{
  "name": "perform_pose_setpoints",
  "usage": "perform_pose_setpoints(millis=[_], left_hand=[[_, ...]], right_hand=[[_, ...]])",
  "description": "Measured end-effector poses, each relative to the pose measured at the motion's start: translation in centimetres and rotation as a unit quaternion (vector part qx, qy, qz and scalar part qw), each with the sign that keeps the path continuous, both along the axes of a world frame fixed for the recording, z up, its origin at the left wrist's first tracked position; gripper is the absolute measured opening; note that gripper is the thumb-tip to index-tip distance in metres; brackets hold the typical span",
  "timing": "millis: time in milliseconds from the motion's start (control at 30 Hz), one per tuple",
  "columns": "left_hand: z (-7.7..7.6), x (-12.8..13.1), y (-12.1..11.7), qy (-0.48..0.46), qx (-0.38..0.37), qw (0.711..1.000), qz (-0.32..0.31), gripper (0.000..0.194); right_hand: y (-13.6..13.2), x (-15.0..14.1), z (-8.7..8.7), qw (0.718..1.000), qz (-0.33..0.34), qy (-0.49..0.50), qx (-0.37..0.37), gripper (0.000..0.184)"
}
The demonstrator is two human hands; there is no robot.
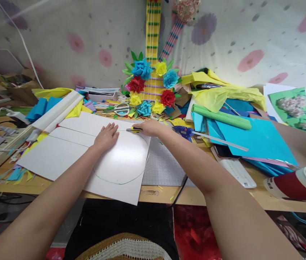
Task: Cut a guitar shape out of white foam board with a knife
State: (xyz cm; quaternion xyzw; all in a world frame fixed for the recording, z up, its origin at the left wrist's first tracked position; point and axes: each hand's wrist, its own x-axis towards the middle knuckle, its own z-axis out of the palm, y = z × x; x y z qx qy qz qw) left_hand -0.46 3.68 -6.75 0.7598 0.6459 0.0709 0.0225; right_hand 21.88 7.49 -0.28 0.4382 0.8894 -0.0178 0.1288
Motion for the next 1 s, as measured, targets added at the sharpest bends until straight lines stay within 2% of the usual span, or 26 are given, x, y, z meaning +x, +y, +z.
perform_pose_setpoints(millis=[1000], left_hand=[[-0.2,-0.1,0.1,-0.003,0.0,1.0,0.001,0.052]], right_hand=[[-0.6,1.1,0.0,1.0,-0.017,0.0,-0.011,0.05]])
